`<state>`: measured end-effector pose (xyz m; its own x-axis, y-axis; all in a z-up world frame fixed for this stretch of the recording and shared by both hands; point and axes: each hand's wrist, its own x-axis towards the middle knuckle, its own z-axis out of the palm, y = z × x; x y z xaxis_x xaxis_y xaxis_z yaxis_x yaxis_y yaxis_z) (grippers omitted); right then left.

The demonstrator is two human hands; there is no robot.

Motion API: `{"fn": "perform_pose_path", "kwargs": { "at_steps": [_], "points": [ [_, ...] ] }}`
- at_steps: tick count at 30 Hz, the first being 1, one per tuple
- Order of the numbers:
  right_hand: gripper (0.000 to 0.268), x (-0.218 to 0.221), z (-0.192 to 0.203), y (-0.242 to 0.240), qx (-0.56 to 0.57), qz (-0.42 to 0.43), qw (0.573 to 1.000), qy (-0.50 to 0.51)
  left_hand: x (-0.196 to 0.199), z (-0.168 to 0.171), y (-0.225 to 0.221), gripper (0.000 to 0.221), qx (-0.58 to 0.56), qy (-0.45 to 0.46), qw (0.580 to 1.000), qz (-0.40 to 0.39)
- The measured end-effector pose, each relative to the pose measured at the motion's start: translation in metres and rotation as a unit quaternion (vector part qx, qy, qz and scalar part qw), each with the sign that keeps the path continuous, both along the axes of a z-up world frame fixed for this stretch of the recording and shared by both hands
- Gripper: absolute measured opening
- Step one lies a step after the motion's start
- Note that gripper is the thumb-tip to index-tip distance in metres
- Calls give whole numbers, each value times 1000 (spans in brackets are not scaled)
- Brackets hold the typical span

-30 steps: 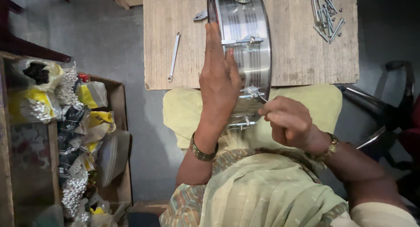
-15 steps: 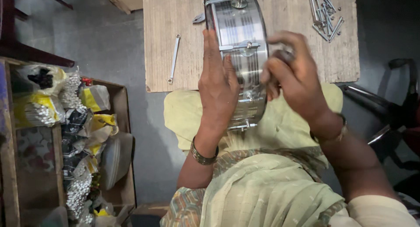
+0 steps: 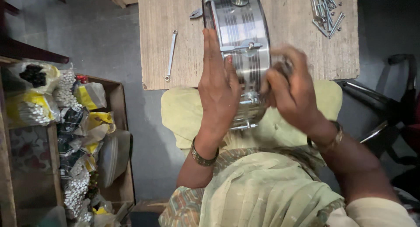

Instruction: The person assembles a drum by placing its hardware and shell onto a workbench, then tightens the metal rim using a wrench and a screwdriver.

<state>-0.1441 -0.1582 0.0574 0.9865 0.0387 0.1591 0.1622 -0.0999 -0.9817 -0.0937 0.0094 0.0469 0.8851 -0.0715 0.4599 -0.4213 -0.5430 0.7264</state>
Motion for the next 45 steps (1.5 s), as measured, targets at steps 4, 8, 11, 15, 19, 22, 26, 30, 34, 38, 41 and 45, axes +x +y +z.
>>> {"fn": "perform_pose_path", "kwargs": {
  "at_steps": [4, 8, 11, 15, 19, 22, 26, 30, 34, 38, 41, 45],
  "points": [
    [37, 38, 24, -5, 32, 83, 983, 162, -5, -1, 1, 51, -17, 8, 1000, -6],
    [35, 2, 19, -7, 11, 16, 999, -36, -1, -4, 2, 52, -7, 0, 1000, 2],
    [36, -27, -1, -5, -64, -3, 964, -257, 1, -5, 5, 51, 0, 1, 1000, 8],
    [34, -28, -17, -9, -198, 94, 903, -370, 7, 5, 4, 52, -69, 128, 989, 5],
    [34, -17, -18, -2, -135, 61, 951, -273, 5, 2, 4, 49, -14, 12, 1000, 9],
    [34, -8, -1, 5, -43, 15, 997, -55, -3, -1, 5, 45, -11, -11, 1000, 3],
    [38, 27, 21, 6, -7, 48, 995, 88, -3, 0, 6, 51, -36, 45, 998, 15],
    [33, 11, 23, 1, 16, 14, 1000, 19, 5, -7, 6, 28, -15, -9, 1000, 21],
    [32, -27, 3, -10, -202, -29, 947, -248, 10, -23, 3, 50, -15, 44, 999, 25],
    [8, -20, -32, -14, -256, 13, 928, -270, 21, -33, -18, 58, 40, -58, 993, 98],
    [34, -33, -38, -25, -310, -59, 943, -105, 17, -37, -28, 59, -7, -49, 993, 109],
    [39, -8, -28, -28, -297, -53, 950, -82, 13, -35, -29, 57, 0, -42, 994, 103]
  ]
}}
